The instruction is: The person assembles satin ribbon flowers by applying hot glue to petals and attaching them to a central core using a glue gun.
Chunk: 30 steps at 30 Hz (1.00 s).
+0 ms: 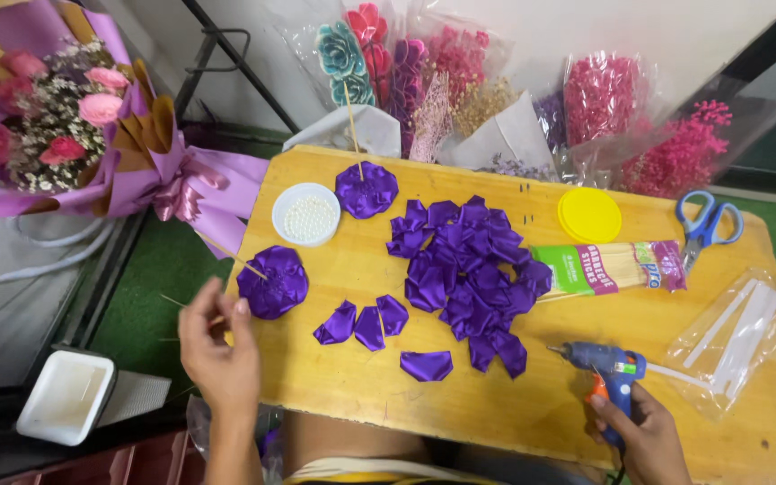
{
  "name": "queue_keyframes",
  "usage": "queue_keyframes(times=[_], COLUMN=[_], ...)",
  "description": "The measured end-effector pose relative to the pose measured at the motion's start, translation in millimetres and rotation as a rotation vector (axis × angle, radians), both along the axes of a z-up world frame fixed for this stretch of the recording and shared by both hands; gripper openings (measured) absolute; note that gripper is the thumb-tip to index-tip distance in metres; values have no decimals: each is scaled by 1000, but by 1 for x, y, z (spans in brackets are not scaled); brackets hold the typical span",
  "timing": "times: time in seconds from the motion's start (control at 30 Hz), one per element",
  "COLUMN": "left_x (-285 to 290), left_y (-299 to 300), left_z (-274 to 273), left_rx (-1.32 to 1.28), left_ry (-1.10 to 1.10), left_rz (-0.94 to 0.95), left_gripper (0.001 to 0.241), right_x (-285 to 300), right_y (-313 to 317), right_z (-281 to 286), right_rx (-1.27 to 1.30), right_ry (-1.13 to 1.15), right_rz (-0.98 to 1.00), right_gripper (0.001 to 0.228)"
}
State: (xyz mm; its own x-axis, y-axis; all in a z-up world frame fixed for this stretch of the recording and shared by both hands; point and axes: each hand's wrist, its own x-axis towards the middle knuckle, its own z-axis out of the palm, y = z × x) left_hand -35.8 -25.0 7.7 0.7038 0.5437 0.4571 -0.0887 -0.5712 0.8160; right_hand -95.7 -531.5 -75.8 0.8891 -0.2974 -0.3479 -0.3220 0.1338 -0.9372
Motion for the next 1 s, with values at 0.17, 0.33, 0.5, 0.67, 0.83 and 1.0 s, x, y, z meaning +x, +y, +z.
queue_keyframes(times=[0.17, 0.33, 0.5, 0.67, 0.83, 1.0], left_x=[-37, -66, -100, -165, -205, -196], left_y=[-25, -55, -89, -81, -79, -62], left_z=[-4, -14, -55, -144, -201, -183], left_rx=[216, 284, -183, 431, 603, 558], left_ry=[281, 465, 1262, 689, 1002, 1053], left_rz=[-300, -648, -611, -676, -449, -833], left_gripper=[18, 35, 19, 11, 66, 43], right_x=[-3, -5, -6, -12, -13, -11], right_y=[-3, -3, -13, -5, -4, -4], right_z=[4, -6, -24, -7, -6, -2], right_rx=[42, -55, -33, 20, 117, 121], right_ry=[13, 40, 17, 37, -11, -35], right_rz=[41, 30, 11, 20, 19, 39], right_gripper=[17, 20, 24, 17, 12, 16])
